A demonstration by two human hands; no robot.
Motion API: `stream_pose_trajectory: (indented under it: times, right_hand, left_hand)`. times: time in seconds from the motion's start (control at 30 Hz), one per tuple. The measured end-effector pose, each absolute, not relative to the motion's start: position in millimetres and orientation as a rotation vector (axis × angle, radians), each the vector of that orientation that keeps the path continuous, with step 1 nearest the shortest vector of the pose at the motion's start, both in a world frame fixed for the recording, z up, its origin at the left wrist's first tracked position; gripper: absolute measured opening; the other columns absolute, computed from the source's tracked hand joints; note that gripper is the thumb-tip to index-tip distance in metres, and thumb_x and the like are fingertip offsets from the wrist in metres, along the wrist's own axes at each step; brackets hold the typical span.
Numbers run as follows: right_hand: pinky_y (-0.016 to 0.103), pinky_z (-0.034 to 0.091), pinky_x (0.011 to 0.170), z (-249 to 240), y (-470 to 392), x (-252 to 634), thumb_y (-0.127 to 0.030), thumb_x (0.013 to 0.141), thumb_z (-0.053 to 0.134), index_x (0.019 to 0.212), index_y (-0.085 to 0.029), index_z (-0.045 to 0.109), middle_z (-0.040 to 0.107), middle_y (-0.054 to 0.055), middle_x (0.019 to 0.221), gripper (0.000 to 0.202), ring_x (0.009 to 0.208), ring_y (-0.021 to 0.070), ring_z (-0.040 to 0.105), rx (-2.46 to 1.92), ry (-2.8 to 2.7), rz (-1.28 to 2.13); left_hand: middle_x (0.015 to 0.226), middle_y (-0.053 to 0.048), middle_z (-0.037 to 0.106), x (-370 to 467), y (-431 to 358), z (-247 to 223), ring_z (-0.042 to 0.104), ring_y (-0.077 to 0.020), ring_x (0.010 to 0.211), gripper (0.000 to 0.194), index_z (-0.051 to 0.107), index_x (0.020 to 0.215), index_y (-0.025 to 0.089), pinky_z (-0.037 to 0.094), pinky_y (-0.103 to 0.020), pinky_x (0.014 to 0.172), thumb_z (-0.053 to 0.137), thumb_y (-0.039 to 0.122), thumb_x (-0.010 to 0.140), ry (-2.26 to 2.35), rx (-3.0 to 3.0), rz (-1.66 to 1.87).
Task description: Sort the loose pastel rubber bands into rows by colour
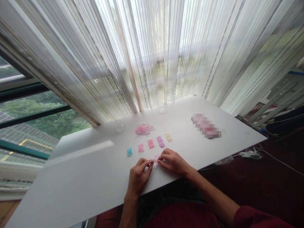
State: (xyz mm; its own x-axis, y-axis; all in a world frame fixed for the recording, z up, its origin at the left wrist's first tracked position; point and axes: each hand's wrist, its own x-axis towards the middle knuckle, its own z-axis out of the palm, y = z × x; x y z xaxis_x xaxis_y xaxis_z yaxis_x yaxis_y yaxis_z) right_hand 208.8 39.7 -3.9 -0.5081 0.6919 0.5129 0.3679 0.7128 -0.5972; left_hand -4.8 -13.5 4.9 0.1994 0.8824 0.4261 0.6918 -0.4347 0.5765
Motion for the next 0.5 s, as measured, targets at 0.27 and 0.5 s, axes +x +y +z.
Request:
stream_pose_trajectory:
  times: [0.27, 0.5]
  right_hand:
    - [0.031, 0.056, 0.079, -1.1, 37.8, 209.7, -0.020, 0.094, 0.065, 0.099, -0.021, 0.072, 0.068, 0.006, 0.090, 0.008, 0.086, 0.0190, 0.066, -0.779, -2.120, 0.573]
    - [0.030, 0.057, 0.077, -4.1, 38.7, 209.2, -0.021, 0.094, 0.066, 0.099, -0.021, 0.071, 0.068, 0.005, 0.090, 0.007, 0.084, 0.0185, 0.066, -0.774, -2.108, 0.551]
  left_hand:
    - [0.084, -0.002, 0.066, -4.8, -13.1, 5.9, 0.058, -0.0098, 0.061, 0.021, 0.074, 0.105, 0.022, 0.049, -0.021, 0.060, 0.057, 0.032, 0.100, 1.501, 2.190, 1.108]
    - [0.081, -0.002, 0.065, -5.7, -12.6, 4.1, 0.057, -0.0103, 0.062, 0.022, 0.076, 0.105, 0.022, 0.048, -0.021, 0.058, 0.057, 0.033, 0.100, 1.473, 2.162, 1.149]
